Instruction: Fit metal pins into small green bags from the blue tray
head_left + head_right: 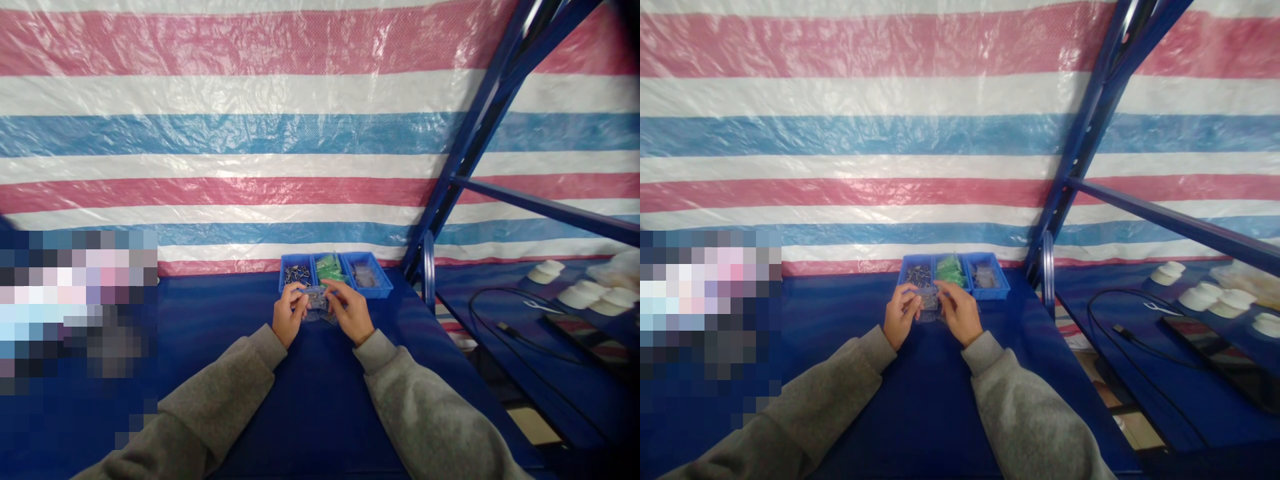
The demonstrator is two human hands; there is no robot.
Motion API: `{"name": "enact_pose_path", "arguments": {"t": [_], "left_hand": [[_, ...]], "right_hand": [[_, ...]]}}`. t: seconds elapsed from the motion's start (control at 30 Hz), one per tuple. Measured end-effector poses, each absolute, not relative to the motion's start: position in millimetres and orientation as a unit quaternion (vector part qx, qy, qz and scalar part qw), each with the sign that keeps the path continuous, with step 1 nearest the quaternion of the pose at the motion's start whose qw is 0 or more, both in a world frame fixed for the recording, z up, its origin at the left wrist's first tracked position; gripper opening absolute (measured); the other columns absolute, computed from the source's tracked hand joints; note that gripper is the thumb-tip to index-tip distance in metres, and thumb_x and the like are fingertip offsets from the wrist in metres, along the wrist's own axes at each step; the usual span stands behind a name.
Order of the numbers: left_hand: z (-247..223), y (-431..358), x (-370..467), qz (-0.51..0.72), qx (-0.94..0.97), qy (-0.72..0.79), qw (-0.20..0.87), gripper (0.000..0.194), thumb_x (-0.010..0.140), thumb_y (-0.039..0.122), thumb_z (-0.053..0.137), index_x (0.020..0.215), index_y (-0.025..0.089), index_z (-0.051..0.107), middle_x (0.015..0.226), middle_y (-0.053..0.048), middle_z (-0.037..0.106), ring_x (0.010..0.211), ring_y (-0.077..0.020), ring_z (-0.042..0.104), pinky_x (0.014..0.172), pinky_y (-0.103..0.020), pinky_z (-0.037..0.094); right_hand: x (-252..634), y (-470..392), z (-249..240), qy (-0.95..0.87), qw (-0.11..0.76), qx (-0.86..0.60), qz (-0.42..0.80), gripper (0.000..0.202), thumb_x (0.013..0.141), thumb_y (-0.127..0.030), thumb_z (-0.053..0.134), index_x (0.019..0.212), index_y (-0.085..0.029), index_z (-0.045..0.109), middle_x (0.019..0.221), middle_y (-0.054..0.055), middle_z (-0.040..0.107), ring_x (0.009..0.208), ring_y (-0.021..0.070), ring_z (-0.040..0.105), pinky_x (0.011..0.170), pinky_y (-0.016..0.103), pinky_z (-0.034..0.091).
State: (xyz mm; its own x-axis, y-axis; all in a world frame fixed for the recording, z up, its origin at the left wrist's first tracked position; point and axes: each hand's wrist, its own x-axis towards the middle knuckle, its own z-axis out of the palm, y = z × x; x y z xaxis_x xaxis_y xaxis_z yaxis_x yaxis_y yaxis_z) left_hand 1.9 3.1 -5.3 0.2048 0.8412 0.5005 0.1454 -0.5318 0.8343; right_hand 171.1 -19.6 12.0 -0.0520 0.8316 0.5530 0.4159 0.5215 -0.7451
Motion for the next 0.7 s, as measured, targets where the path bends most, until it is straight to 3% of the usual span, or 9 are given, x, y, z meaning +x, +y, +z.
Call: {"name": "enact_pose_path", "arguments": {"t": [0.1, 0.2, 0.33, 0.53, 0.6, 0.7], "left_hand": [[-5, 2, 2, 0.520, 0.701, 0.341, 0.348, 0.025, 0.089, 0.033, 0.046, 0.108, 0.017, 0.043, 0.063, 0.004, 0.055, 0.046, -0.0062, 0.049, 0.047, -0.017, 0.042], [-2, 0, 1, 0.512, 0.707, 0.334, 0.356, 0.023, 0.090, 0.033, 0.044, 0.104, 0.015, 0.049, 0.063, 0.003, 0.054, 0.048, -0.0064, 0.050, 0.049, -0.017, 0.043], [6, -2, 0, 0.507, 0.727, 0.321, 0.334, 0.029, 0.090, 0.034, 0.042, 0.102, 0.013, 0.058, 0.071, -0.003, 0.057, 0.057, -0.0086, 0.054, 0.052, -0.019, 0.046], [7, 2, 2, 0.521, 0.750, 0.336, 0.231, 0.019, 0.083, 0.032, 0.056, 0.086, 0.016, 0.065, 0.092, -0.007, 0.060, 0.079, -0.0145, 0.058, 0.065, -0.023, 0.050], [3, 3, 2, 0.516, 0.738, 0.351, 0.258, 0.019, 0.084, 0.032, 0.054, 0.087, 0.015, 0.064, 0.088, -0.006, 0.062, 0.074, -0.0138, 0.059, 0.061, -0.022, 0.050], [-3, 5, 2, 0.509, 0.712, 0.362, 0.321, 0.020, 0.085, 0.032, 0.053, 0.093, 0.015, 0.060, 0.074, -0.003, 0.063, 0.059, -0.0104, 0.057, 0.054, -0.020, 0.048]], "right_hand": [[171, -20, 13, -0.721, 0.509, -0.443, 0.158, 0.024, 0.087, -0.030, 0.048, 0.103, -0.021, 0.064, 0.099, 0.007, 0.060, 0.072, 0.0148, 0.059, 0.065, 0.026, 0.049], [170, -19, 13, -0.726, 0.513, -0.438, 0.135, 0.020, 0.086, -0.030, 0.050, 0.090, -0.020, 0.067, 0.093, 0.007, 0.060, 0.079, 0.0169, 0.059, 0.069, 0.027, 0.048], [169, -18, 13, -0.728, 0.520, -0.431, 0.120, 0.022, 0.089, -0.031, 0.047, 0.083, -0.018, 0.064, 0.083, 0.006, 0.060, 0.071, 0.0157, 0.057, 0.065, 0.026, 0.047], [168, -18, 12, -0.733, 0.501, -0.446, 0.114, 0.028, 0.090, -0.034, 0.044, 0.074, -0.018, 0.061, 0.068, 0.004, 0.057, 0.062, 0.0148, 0.055, 0.060, 0.025, 0.045], [168, -19, 11, -0.736, 0.497, -0.443, 0.122, 0.028, 0.091, -0.032, 0.042, 0.077, -0.018, 0.062, 0.069, 0.004, 0.058, 0.063, 0.0150, 0.056, 0.062, 0.025, 0.045], [169, -19, 11, -0.721, 0.515, -0.440, 0.142, 0.028, 0.093, -0.026, 0.036, 0.102, -0.018, 0.061, 0.077, 0.004, 0.060, 0.059, 0.0131, 0.055, 0.064, 0.026, 0.047]]}}
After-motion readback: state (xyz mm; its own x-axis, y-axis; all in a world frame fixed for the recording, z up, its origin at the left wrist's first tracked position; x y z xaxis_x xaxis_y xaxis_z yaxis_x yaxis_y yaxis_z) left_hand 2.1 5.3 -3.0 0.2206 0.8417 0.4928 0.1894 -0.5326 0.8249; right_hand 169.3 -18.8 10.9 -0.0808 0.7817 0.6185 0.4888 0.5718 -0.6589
